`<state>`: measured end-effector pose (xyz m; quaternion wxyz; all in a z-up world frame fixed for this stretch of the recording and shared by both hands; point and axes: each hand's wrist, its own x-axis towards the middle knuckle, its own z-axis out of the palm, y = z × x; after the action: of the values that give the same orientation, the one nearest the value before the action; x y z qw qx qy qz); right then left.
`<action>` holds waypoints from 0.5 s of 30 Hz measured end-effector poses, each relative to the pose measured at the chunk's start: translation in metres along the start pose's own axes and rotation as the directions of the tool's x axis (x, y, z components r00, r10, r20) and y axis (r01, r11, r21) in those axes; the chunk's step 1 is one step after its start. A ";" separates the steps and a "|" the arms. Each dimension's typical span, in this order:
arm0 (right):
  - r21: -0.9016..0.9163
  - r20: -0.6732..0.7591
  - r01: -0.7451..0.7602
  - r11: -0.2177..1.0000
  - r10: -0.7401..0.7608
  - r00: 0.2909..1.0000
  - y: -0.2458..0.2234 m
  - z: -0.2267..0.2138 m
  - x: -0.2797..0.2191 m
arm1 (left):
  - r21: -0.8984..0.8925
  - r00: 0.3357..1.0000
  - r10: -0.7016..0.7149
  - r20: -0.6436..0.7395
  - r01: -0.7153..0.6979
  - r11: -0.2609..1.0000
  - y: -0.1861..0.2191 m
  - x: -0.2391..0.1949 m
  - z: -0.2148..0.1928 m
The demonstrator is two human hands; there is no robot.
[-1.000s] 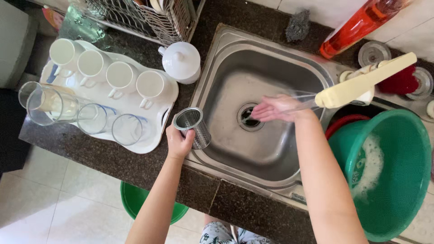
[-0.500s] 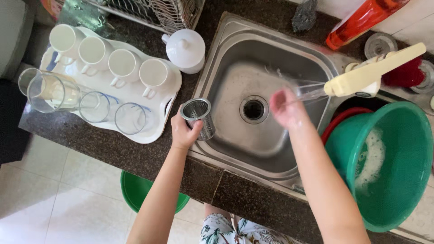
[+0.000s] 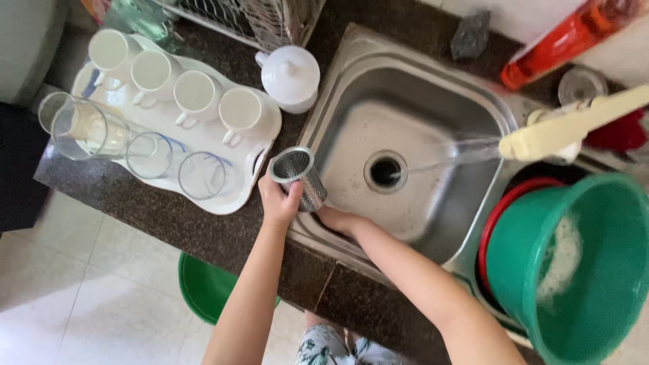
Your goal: The person scrubs a stainless steel kitchen sink with a red cloth, then rinses the cloth under running water. They remove the sink drain strainer, scrub it with the cloth, rinse it, and place it back into the drain.
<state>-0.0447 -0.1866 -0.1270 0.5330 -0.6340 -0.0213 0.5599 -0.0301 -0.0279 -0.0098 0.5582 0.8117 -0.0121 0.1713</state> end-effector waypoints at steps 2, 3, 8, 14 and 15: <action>0.406 -0.046 0.099 0.908 -0.088 0.995 0.020 -0.010 0.021 | 0.006 1.000 0.009 -0.004 -0.009 1.000 -0.002 -0.003 -0.001; 0.730 -0.101 0.168 0.663 -0.138 0.985 0.033 -0.024 0.024 | -0.002 1.000 -0.005 -0.004 0.005 1.000 -0.002 -0.007 -0.001; 0.787 -0.606 0.569 -0.239 -0.120 0.786 0.073 -0.160 -0.008 | 0.007 1.000 -0.017 -0.003 0.017 1.000 -0.004 -0.001 0.003; 0.780 -0.578 0.586 -0.218 0.104 0.809 0.032 -0.213 -0.060 | 0.001 1.000 0.001 0.007 -0.001 1.000 -0.002 0.002 0.005; 0.764 -0.621 0.614 -0.199 0.029 0.783 0.020 -0.215 -0.065 | 0.005 1.000 0.003 0.010 -0.003 1.000 -0.002 0.003 0.005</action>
<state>0.0773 -0.3759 -0.1379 0.9244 -0.1023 0.3590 0.0781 -0.0256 -0.0311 -0.0126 0.5561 0.8138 -0.0157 0.1680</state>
